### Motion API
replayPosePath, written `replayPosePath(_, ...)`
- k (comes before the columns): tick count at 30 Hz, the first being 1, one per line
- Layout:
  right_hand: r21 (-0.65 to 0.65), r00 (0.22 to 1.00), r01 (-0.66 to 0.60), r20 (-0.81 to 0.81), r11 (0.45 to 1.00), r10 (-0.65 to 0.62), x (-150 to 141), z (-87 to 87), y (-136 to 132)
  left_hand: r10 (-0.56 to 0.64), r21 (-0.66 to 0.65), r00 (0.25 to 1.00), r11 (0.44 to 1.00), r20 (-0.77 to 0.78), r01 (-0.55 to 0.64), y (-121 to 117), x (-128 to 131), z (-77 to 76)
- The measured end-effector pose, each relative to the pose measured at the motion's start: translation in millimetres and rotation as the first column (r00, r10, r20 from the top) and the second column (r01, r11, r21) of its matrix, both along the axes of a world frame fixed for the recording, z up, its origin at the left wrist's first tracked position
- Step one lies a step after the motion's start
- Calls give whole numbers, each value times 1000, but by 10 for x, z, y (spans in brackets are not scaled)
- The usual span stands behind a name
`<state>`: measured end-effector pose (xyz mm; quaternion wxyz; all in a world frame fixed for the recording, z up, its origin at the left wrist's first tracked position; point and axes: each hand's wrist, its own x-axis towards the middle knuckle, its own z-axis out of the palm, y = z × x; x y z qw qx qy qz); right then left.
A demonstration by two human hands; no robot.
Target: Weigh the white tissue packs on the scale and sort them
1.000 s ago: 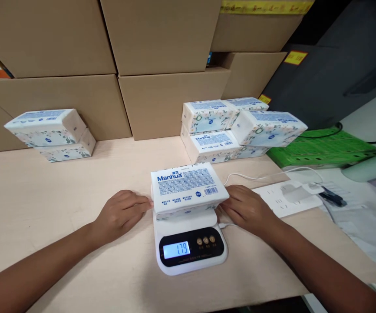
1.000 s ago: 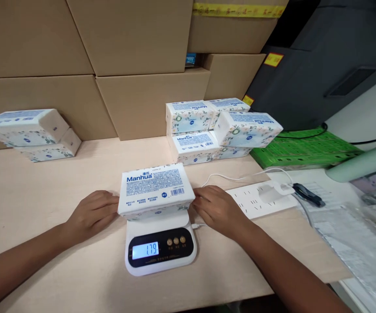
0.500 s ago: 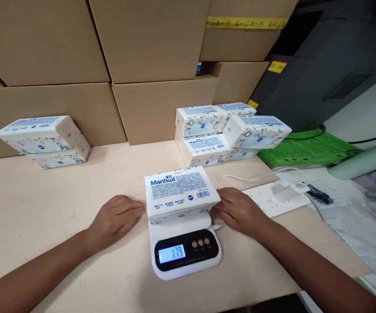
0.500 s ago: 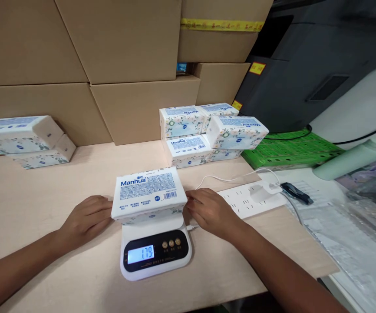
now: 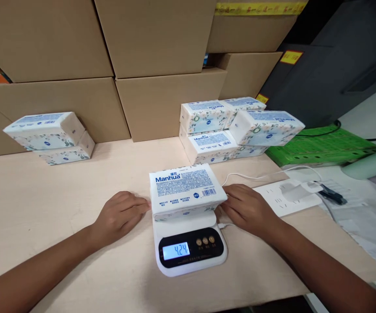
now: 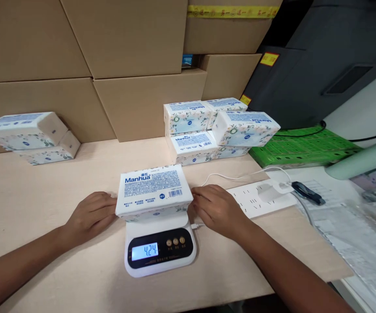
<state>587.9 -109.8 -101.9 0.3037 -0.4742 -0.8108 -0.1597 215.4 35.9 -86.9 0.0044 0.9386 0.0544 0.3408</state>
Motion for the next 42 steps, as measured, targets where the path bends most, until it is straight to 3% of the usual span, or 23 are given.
replayPosePath(26, -31, 997, -81, -12, 996, 81, 0, 11, 6, -31, 9, 999, 999, -27, 31, 5, 5, 2)
replayPosePath(42, 50, 999, -4, 49, 999, 2, -21, 57, -3, 1, -11, 1000, 1000, -13, -1, -8, 9, -19)
